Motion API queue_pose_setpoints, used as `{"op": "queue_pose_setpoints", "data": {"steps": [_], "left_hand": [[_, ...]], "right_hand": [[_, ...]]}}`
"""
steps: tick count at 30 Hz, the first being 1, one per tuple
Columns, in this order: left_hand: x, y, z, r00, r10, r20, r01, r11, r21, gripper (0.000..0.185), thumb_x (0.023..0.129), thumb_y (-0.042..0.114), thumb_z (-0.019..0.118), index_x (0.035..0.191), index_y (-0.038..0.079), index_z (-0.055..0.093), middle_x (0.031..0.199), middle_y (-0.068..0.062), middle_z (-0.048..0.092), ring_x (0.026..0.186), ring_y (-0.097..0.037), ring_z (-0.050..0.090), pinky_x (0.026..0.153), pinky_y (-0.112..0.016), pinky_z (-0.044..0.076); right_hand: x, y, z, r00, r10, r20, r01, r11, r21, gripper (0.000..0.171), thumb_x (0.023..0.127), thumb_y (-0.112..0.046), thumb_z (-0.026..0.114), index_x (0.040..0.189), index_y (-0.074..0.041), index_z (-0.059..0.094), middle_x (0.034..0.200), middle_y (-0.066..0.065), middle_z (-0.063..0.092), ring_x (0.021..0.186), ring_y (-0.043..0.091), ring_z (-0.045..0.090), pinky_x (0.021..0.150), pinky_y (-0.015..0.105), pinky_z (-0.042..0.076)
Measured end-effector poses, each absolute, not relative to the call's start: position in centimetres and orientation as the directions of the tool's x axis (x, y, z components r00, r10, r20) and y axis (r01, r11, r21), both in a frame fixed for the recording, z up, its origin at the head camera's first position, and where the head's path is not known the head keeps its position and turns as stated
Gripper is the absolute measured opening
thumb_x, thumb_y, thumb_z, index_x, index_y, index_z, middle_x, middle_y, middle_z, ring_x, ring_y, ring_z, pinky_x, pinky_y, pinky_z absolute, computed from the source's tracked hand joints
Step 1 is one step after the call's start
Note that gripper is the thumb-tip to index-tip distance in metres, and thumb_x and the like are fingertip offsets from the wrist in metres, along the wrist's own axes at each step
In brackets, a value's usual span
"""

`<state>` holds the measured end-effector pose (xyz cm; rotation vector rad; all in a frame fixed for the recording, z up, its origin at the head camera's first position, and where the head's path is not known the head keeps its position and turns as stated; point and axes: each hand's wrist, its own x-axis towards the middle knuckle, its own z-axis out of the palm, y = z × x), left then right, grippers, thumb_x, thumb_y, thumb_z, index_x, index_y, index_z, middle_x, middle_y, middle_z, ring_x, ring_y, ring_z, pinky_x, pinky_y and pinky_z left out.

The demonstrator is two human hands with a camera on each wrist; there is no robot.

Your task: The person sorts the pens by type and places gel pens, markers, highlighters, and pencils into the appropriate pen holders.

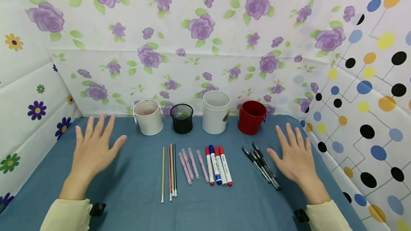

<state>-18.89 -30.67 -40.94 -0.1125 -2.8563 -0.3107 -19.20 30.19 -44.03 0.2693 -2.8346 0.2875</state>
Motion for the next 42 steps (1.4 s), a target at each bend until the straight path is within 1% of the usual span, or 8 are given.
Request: {"op": "queue_pose_setpoints", "data": {"steps": [4, 9, 16, 23, 27, 30, 38, 42], "left_hand": [[-19.5, -30.5, -40.9, -0.954, 0.054, 0.296, 0.14, 0.951, 0.275, 0.086, 0.111, 0.06, 0.043, 0.172, 0.011, 0.008, 0.174, -0.029, 0.003, 0.16, -0.049, -0.012, 0.12, -0.072, -0.017], [-20.2, -30.3, -40.8, -0.952, 0.048, 0.301, 0.158, 0.922, 0.352, 0.087, 0.111, 0.059, 0.044, 0.172, 0.01, 0.007, 0.173, -0.031, 0.006, 0.16, -0.051, -0.008, 0.12, -0.075, -0.014], [-21.2, -30.2, -40.9, -0.958, 0.029, 0.287, 0.161, 0.88, 0.446, 0.09, 0.11, 0.059, 0.045, 0.172, 0.008, 0.004, 0.173, -0.032, 0.005, 0.161, -0.051, -0.005, 0.122, -0.074, -0.009], [-22.1, -30.1, -40.9, -0.959, 0.037, 0.281, 0.185, 0.833, 0.521, 0.09, 0.111, 0.055, 0.048, 0.172, 0.007, 0.003, 0.175, -0.029, 0.007, 0.159, -0.055, 0.003, 0.123, -0.076, 0.002], [-22.5, -30.0, -40.9, -0.966, 0.016, 0.257, 0.162, 0.816, 0.555, 0.09, 0.11, 0.057, 0.047, 0.172, 0.009, 0.001, 0.175, -0.028, 0.007, 0.157, -0.058, 0.008, 0.118, -0.081, 0.012], [-22.9, -29.9, -40.9, -0.972, -0.003, 0.235, 0.137, 0.803, 0.58, 0.09, 0.11, 0.058, 0.047, 0.172, 0.011, 0.001, 0.175, -0.028, 0.008, 0.155, -0.061, 0.012, 0.114, -0.083, 0.017], [-24.1, -29.5, -41.0, -0.978, -0.024, 0.205, 0.114, 0.765, 0.633, 0.092, 0.109, 0.058, 0.049, 0.172, 0.011, 0.001, 0.174, -0.03, 0.009, 0.153, -0.063, 0.014, 0.113, -0.084, 0.018], [-24.7, -29.4, -41.3, -0.982, -0.021, 0.188, 0.111, 0.743, 0.66, 0.093, 0.109, 0.057, 0.051, 0.172, 0.011, 0.001, 0.174, -0.029, 0.011, 0.155, -0.06, 0.017, 0.113, -0.083, 0.02]], "right_hand": [[-19.2, 29.9, -43.9, -0.944, -0.151, 0.292, -0.209, 0.962, -0.179, 0.086, 0.107, -0.062, 0.051, 0.173, -0.022, 0.012, 0.178, 0.02, 0.006, 0.162, 0.049, 0.0, 0.124, 0.074, -0.004], [-19.3, 29.5, -43.5, -0.949, -0.15, 0.277, -0.208, 0.959, -0.193, 0.086, 0.107, -0.062, 0.049, 0.173, -0.022, 0.011, 0.178, 0.018, 0.003, 0.162, 0.049, 0.0, 0.124, 0.073, -0.003], [-19.6, 28.9, -43.2, -0.952, -0.151, 0.267, -0.211, 0.954, -0.212, 0.087, 0.107, -0.063, 0.049, 0.173, -0.023, 0.009, 0.178, 0.019, 0.003, 0.162, 0.048, -0.002, 0.124, 0.073, -0.004], [-19.9, 27.8, -42.4, -0.952, -0.157, 0.262, -0.227, 0.937, -0.265, 0.087, 0.107, -0.062, 0.05, 0.173, -0.023, 0.009, 0.178, 0.018, 0.004, 0.162, 0.048, 0.002, 0.124, 0.074, 0.004], [-20.1, 27.1, -42.1, -0.954, -0.155, 0.258, -0.233, 0.922, -0.309, 0.086, 0.107, -0.061, 0.051, 0.173, -0.024, 0.01, 0.178, 0.017, 0.006, 0.162, 0.047, 0.004, 0.123, 0.076, 0.008], [-20.1, 26.6, -41.9, -0.954, -0.162, 0.253, -0.246, 0.905, -0.348, 0.085, 0.108, -0.06, 0.052, 0.173, -0.023, 0.011, 0.178, 0.017, 0.006, 0.162, 0.047, 0.004, 0.122, 0.076, 0.01], [-20.1, 25.2, -41.4, -0.962, -0.163, 0.22, -0.249, 0.852, -0.46, 0.083, 0.109, -0.059, 0.05, 0.173, -0.021, 0.013, 0.178, 0.016, 0.01, 0.162, 0.048, 0.009, 0.119, 0.08, 0.015], [-20.1, 24.6, -41.3, -0.964, -0.172, 0.202, -0.254, 0.817, -0.518, 0.081, 0.11, -0.056, 0.051, 0.173, -0.023, 0.013, 0.178, 0.016, 0.011, 0.161, 0.048, 0.012, 0.118, 0.081, 0.018]]}}
